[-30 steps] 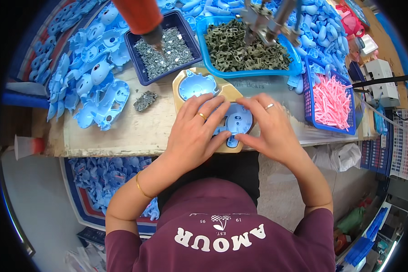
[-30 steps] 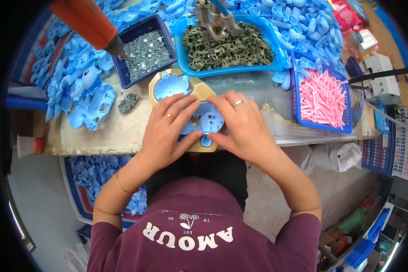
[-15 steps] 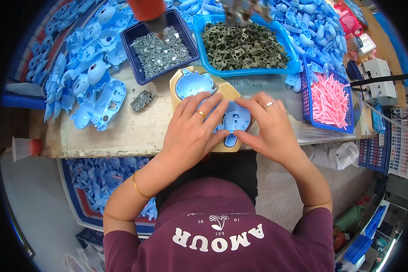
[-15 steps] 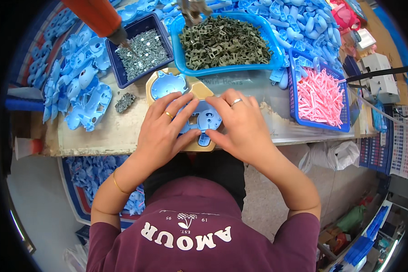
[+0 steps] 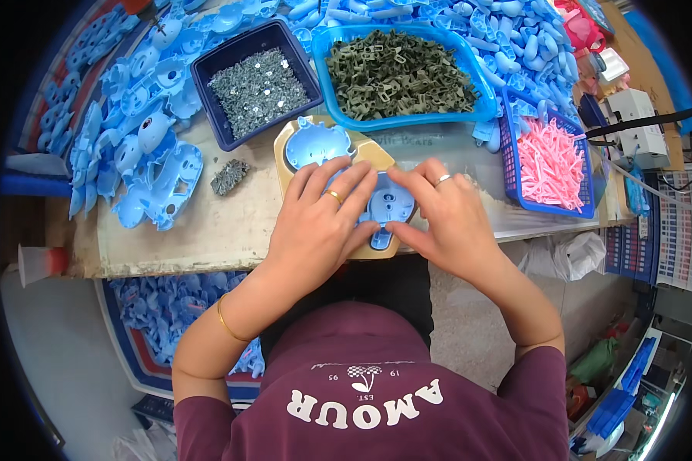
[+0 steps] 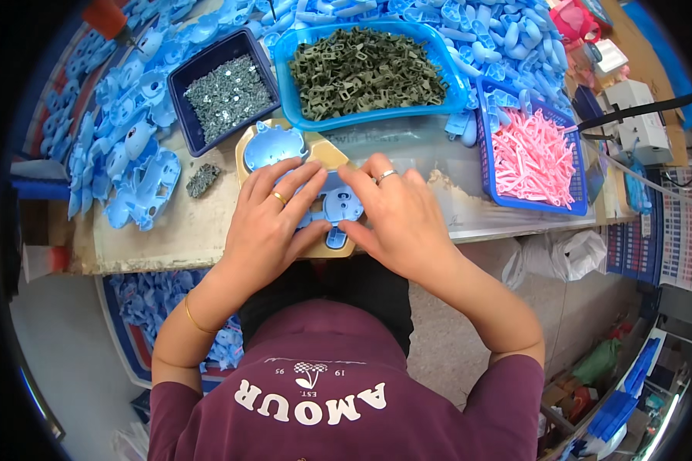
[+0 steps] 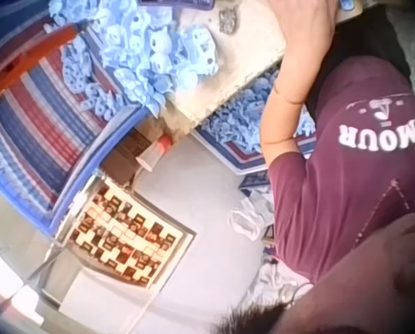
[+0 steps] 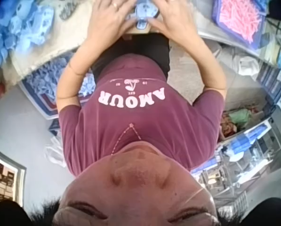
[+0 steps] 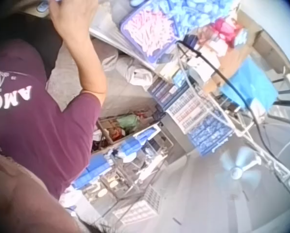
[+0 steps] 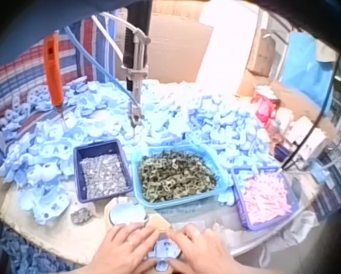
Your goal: Assembling plastic toy components at a factory workstation using hand tools.
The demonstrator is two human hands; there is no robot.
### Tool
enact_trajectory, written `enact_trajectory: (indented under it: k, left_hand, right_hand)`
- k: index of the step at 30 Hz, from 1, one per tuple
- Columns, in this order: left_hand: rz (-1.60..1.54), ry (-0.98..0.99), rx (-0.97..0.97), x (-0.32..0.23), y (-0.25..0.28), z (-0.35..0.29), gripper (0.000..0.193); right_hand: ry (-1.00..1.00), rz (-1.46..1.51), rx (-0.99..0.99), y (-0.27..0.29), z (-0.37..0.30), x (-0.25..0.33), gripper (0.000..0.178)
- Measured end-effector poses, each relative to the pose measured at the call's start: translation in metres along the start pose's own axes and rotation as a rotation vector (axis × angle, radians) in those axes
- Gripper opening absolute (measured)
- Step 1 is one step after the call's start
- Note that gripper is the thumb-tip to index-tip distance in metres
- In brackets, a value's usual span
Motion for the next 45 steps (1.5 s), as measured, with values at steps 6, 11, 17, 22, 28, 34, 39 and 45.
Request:
enact_trajectory:
  k: [6, 11, 17, 22, 28, 34, 39, 45]
  left_hand:
    - [-0.036, 0.008, 0.014, 0.002, 0.004, 0.001, 0.062]
    - [-0.003, -0.024, 0.045, 0.0, 0.001, 0.003, 0.062]
    - [-0.054, 0.025, 0.039, 0.009, -0.003, -0.001, 0.061]
    - [-0.08, 0.1, 0.075, 0.011, -0.006, -0.003, 0.059]
    - [-0.084, 0.091, 0.079, 0.01, -0.006, -0.003, 0.059]
    - [-0.099, 0.077, 0.109, 0.009, -0.002, -0.001, 0.057]
    - [-0.075, 0.046, 0.106, 0.009, -0.001, 0.0, 0.056]
    - [-0.042, 0.028, 0.099, 0.006, -0.001, 0.0, 0.057]
  right_hand:
    - [-0.038, 0.014, -0.002, -0.004, -0.001, 0.003, 0.06]
    - [-0.063, -0.067, -0.02, -0.007, -0.007, 0.0, 0.06]
    - [-0.025, 0.127, 0.132, -0.009, 0.008, -0.024, 0.055]
    - [-0.17, 0.154, -0.168, 0.04, 0.065, -0.109, 0.027]
    - [-0.174, -0.181, -0.322, 0.021, 0.11, -0.143, 0.02]
    - [-0.272, -0.082, -0.253, 0.011, 0.12, -0.166, 0.02]
    - [-0.199, -0.138, -0.235, 0.015, 0.118, -0.161, 0.02]
    - [-0.027, -0.294, -0.23, 0.019, 0.122, -0.145, 0.016]
Point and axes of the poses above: each hand's wrist, its own z-axis towards the middle knuckle, its own y-axis out of the back of the hand, x = y × z, the point moved 9 cm from there along z, towards the middle knuckle, and after that the axes turned 9 degrees about -z, right-handed, at the moved point
